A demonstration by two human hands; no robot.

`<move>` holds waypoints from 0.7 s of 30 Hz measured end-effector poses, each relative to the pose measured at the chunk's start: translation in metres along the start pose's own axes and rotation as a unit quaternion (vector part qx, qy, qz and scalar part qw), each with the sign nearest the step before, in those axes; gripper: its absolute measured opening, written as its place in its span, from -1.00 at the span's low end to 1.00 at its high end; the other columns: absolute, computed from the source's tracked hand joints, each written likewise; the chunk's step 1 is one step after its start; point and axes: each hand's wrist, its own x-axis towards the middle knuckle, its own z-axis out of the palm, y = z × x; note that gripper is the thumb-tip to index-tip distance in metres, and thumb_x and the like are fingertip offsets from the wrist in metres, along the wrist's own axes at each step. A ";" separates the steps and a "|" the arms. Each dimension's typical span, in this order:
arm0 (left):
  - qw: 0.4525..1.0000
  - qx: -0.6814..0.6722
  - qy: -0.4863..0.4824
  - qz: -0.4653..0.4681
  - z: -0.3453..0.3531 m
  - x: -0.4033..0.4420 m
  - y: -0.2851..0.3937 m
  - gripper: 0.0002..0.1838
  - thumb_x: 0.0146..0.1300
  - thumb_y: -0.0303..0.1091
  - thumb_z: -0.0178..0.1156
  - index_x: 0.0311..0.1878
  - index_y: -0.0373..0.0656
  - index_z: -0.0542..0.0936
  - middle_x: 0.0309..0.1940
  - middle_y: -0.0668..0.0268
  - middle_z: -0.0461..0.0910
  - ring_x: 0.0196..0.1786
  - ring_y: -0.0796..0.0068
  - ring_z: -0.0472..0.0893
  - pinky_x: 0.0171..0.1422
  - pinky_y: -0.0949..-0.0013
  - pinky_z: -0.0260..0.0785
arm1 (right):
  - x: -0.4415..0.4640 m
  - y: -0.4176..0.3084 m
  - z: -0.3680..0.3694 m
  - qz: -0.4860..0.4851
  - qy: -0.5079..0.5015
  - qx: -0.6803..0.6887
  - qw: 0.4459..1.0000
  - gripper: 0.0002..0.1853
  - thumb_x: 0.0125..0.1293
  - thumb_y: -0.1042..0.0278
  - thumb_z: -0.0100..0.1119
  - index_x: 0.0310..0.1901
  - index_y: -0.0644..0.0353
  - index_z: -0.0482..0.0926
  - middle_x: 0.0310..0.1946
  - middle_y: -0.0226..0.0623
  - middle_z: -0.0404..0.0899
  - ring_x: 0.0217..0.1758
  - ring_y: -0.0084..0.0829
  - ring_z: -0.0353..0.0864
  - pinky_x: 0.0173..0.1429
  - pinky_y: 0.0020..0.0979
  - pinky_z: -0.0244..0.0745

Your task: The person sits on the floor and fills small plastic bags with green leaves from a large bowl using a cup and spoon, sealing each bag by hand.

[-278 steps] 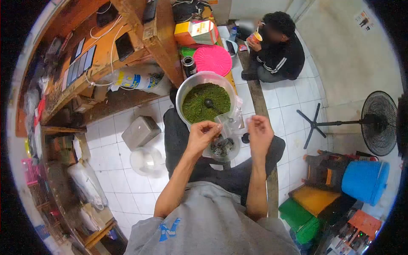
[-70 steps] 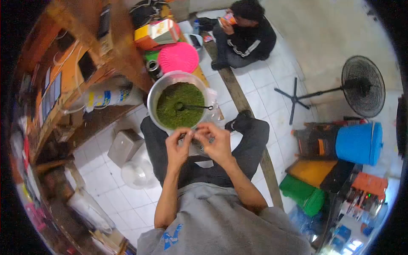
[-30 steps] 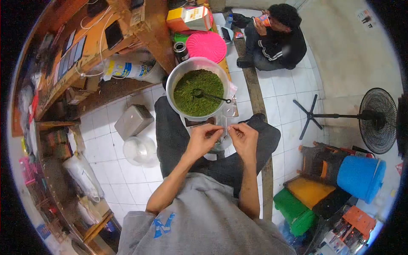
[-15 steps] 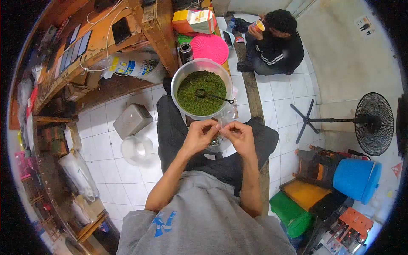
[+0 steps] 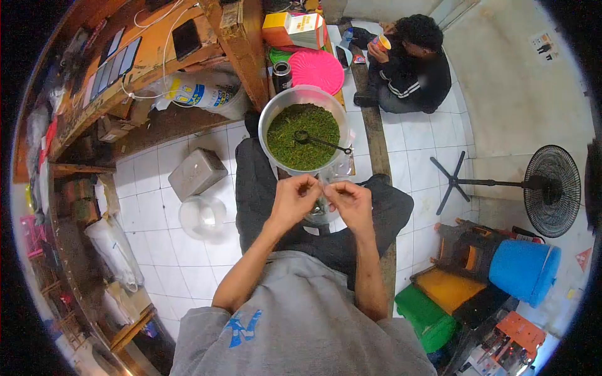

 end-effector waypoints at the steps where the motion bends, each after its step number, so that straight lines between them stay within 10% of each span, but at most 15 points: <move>1: 0.981 0.173 0.021 0.082 -0.003 0.002 0.008 -0.84 0.33 -0.38 0.30 -0.31 -0.28 0.68 -0.46 0.17 0.66 -0.45 0.42 0.61 -0.32 0.35 0.43 | -0.001 -0.004 0.000 -0.049 0.003 -0.121 0.991 -0.87 0.34 0.43 0.40 -0.18 0.30 0.71 -0.45 -0.36 0.69 -0.52 -0.64 0.56 -0.44 -0.52 0.47; 6: 0.882 0.444 0.034 0.153 -0.003 0.003 0.031 -0.83 0.17 -0.40 0.40 -0.46 -0.29 0.68 -0.48 0.09 0.65 -0.44 0.24 0.67 -0.34 0.27 0.48 | 0.012 -0.005 0.001 -0.187 0.108 -0.378 0.900 -0.87 0.22 0.51 0.45 -0.22 0.30 0.72 -0.40 -0.23 0.75 -0.40 -0.58 0.72 -0.38 -0.48 0.58; 11: 0.971 0.123 0.128 0.158 -0.009 0.015 0.019 -0.52 0.28 -0.37 0.43 0.25 -0.21 0.60 -0.23 0.27 0.72 -0.25 0.34 0.70 -0.12 0.22 0.59 | 0.014 -0.014 -0.004 0.055 0.088 0.020 0.994 -0.86 0.27 0.61 0.39 -0.17 0.35 0.63 -0.30 -0.19 0.77 -0.35 -0.51 0.73 -0.28 -0.45 0.68; 15: 0.987 -0.157 -0.027 -0.019 -0.021 0.013 0.000 -0.41 0.33 -0.54 0.35 0.42 -0.20 0.46 -0.13 0.28 0.72 -0.16 0.53 0.69 -0.10 0.42 0.58 | 0.015 -0.016 -0.010 0.043 0.007 0.099 0.994 -0.81 0.30 0.65 0.36 -0.08 0.39 0.61 -0.30 -0.16 0.75 -0.34 -0.49 0.73 -0.26 -0.44 0.69; 21: 0.992 0.113 0.013 0.051 -0.026 0.008 0.021 -0.43 0.31 -0.59 0.31 0.40 -0.23 0.48 -0.23 0.27 0.77 -0.29 0.51 0.72 -0.12 0.46 0.57 | 0.015 -0.013 -0.021 0.093 -0.056 0.020 0.994 -0.75 0.16 0.72 0.43 -0.10 0.48 0.72 -0.32 -0.18 0.74 -0.36 -0.49 0.72 -0.25 -0.48 0.66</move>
